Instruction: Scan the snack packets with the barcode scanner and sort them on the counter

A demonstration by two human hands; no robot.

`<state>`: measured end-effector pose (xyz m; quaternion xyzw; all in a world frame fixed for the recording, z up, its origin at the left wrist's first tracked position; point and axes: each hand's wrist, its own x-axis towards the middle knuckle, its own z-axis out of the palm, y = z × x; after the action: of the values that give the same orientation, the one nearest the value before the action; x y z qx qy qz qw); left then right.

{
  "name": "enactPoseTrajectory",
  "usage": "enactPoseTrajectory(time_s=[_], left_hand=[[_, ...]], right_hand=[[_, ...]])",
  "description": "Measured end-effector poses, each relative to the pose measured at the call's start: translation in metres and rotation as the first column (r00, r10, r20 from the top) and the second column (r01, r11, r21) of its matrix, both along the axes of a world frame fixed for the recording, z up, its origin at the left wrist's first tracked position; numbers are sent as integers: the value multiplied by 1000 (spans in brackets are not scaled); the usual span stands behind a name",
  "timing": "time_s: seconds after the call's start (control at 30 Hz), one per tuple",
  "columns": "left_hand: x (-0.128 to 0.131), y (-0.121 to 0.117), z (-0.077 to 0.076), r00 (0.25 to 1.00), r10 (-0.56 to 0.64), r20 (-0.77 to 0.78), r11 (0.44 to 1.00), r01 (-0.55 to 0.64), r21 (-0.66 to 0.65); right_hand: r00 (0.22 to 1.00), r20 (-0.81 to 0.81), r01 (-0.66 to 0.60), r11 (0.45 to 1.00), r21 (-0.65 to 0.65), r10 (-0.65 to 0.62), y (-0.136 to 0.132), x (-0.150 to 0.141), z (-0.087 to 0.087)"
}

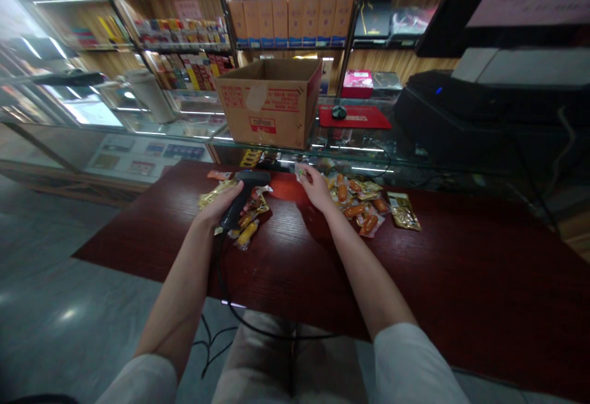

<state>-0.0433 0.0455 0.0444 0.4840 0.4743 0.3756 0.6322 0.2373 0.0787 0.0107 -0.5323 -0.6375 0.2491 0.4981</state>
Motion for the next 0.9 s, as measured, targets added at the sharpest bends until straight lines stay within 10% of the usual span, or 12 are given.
enactPoseTrajectory(time_s=[0.2, 0.37, 0.5, 0.63, 0.77, 0.9], left_hand=[[-14, 6, 3, 974, 228, -1, 973, -228, 43], [-26, 10, 6, 926, 373, -51, 925, -367, 97], [-30, 12, 6, 903, 428, -26, 901, -424, 96], [-29, 13, 4, 900, 437, -13, 897, -434, 83], [-29, 13, 4, 900, 435, 18, 897, -435, 84], [-30, 12, 5, 913, 409, 9, 911, -408, 62]], right_hand=[[659, 620, 451, 883, 128, -426, -21, 63, 32], [509, 777, 616, 787, -28, -370, -26, 91, 26], [552, 803, 621, 754, -215, -225, -26, 94, 29], [612, 720, 544, 835, -85, -326, -18, 71, 34], [853, 513, 201, 970, -140, -103, 14, 6, 24], [946, 319, 75, 917, -392, 60, 55, -66, 5]])
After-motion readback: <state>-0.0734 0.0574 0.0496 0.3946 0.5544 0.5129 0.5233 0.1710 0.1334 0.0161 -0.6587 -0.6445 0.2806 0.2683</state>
